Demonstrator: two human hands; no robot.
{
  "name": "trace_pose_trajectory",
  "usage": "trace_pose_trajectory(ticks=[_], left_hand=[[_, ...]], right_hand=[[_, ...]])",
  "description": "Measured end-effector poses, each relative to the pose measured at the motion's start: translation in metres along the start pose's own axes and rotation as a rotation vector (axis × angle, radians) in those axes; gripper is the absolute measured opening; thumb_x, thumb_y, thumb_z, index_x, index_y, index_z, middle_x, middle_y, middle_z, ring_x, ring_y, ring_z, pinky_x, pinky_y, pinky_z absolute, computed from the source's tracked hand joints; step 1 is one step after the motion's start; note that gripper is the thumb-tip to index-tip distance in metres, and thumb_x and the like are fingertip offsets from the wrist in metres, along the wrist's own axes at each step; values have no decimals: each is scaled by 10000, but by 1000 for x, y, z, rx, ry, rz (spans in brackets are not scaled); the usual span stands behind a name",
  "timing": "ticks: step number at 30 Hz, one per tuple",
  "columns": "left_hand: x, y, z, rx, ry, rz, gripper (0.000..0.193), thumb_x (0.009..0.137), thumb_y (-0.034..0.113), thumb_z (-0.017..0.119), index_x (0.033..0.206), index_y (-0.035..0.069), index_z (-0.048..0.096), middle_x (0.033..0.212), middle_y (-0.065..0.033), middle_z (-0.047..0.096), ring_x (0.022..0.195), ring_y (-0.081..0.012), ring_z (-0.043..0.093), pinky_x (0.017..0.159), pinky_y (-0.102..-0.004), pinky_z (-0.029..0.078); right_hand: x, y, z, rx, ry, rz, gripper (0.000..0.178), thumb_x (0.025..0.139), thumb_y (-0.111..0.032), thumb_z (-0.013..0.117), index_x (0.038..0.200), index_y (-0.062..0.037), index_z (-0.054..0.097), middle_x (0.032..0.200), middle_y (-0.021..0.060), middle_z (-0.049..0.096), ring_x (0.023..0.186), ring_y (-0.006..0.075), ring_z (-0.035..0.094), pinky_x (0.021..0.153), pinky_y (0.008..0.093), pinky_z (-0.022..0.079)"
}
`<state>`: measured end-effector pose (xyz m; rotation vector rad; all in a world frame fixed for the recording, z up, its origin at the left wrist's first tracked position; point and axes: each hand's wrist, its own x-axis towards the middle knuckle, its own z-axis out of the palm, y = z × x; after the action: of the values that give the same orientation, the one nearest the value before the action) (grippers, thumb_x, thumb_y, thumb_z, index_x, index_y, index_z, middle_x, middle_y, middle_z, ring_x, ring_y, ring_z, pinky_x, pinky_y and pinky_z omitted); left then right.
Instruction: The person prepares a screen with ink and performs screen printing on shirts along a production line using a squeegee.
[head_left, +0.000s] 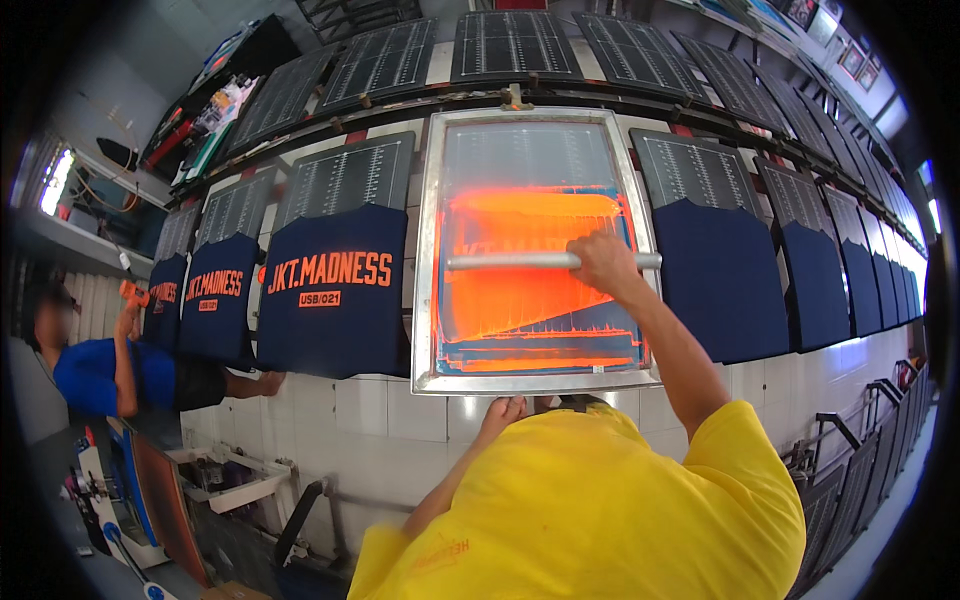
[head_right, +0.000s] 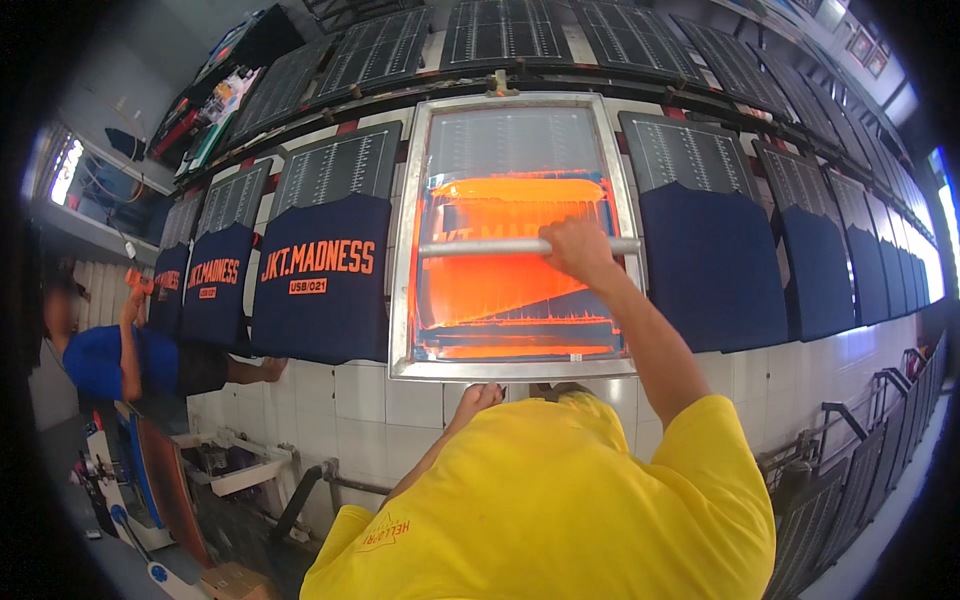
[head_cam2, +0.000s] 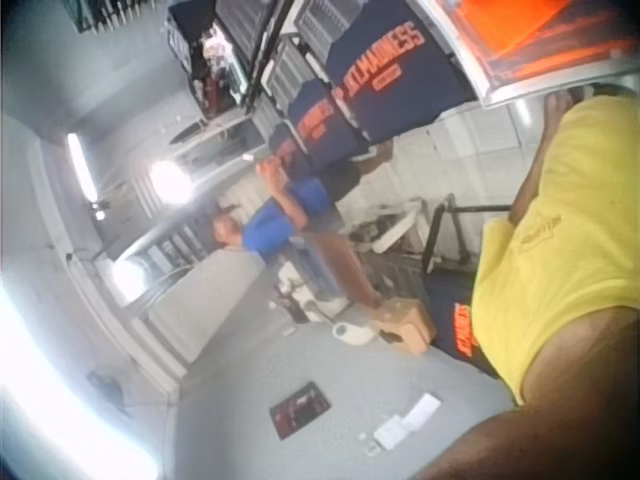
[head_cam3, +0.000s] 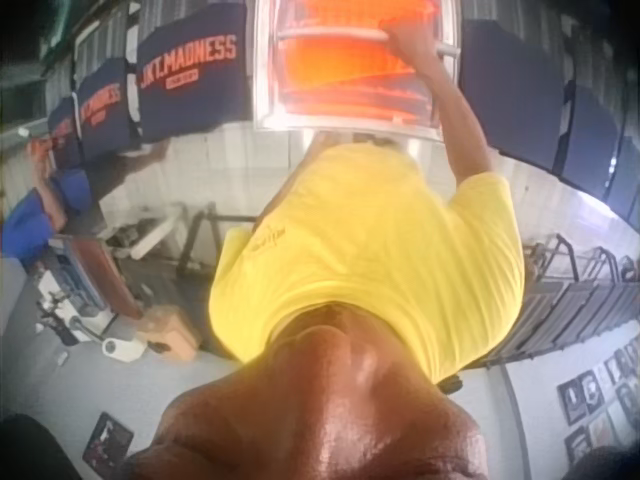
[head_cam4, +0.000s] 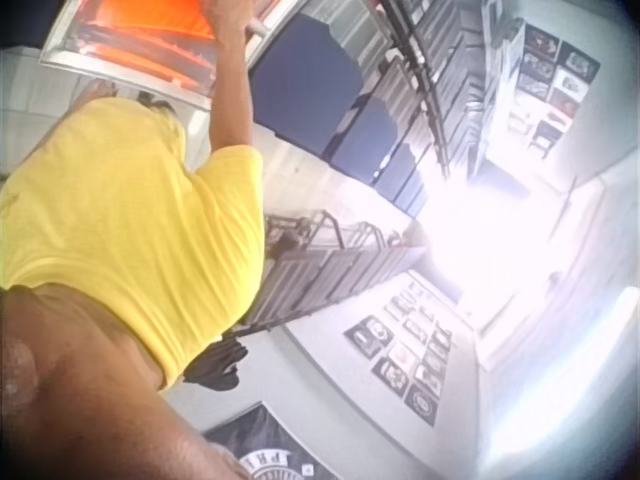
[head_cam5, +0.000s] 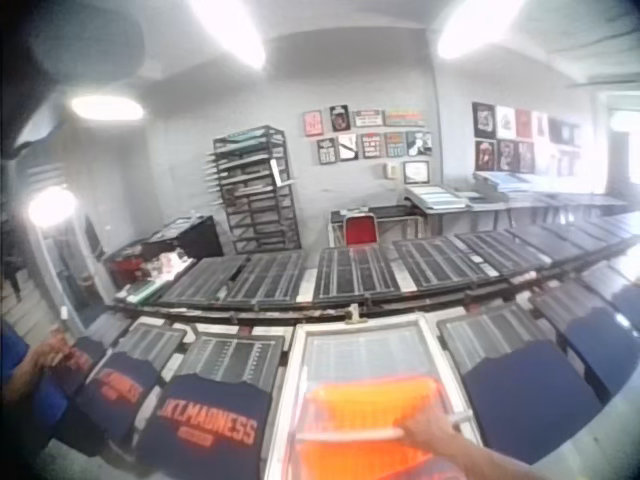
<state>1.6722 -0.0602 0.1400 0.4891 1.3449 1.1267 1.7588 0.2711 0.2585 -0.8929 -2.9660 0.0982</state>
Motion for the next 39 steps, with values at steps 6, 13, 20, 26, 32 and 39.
trace_pose_trajectory(ticks=[6, 13, 20, 26, 32, 39], left_hand=[[3, -7, -4, 46, -26, 35, 453, 1052, 412, 455, 727, 101, 506, 655, 50, 448, 611, -76, 400, 561, -267, 348], [10, -2, -15, 81, -152, -32, 381, 1056, 353, 468, 802, 74, 523, 659, 28, 460, 603, -85, 430, 569, -258, 369], [12, 4, -24, -24, -298, -109, 332, 1065, 306, 468, 861, 58, 552, 664, 31, 448, 579, -77, 415, 533, -239, 340], [11, 10, -27, 106, -322, -172, 306, 1061, 241, 451, 1122, 16, 650, 689, 47, 425, 592, -55, 382, 541, -231, 331], [-15, 36, -45, 401, -305, -57, 327, 1052, 235, 455, 1233, 18, 619, 827, -39, 631, 743, -115, 595, 657, -262, 493], [-37, 114, -121, 144, 139, 123, 326, 1048, 213, 465, 1229, -28, 589, 980, -135, 717, 881, -214, 708, 766, -329, 562]], right_hand=[[-96, -59, 13, 50, 50, -2, 236, 695, -155, 734, 906, -103, 641, 853, 71, 633, 860, 277, 627, 723, 422, 521], [-154, -101, 22, -2, 37, -35, 367, 694, -192, 756, 990, -71, 577, 979, 83, 565, 937, 257, 557, 780, 379, 462], [-171, -109, 32, 48, -22, 4, 634, 648, -374, 829, 1135, -51, 581, 1168, 94, 560, 1034, 266, 522, 850, 391, 432], [-176, -113, 29, 137, -18, 43, 648, 679, -392, 826, 1173, -44, 594, 1273, 115, 561, 1095, 288, 522, 894, 403, 434], [-178, -68, 19, 357, 388, 194, 394, 814, -253, 754, 1113, -23, 639, 1123, 161, 640, 1046, 336, 600, 884, 428, 481], [-198, 12, 34, 356, 443, 707, 240, 964, -111, 539, 1153, 13, 621, 1111, 203, 656, 1056, 389, 610, 906, 430, 485]])
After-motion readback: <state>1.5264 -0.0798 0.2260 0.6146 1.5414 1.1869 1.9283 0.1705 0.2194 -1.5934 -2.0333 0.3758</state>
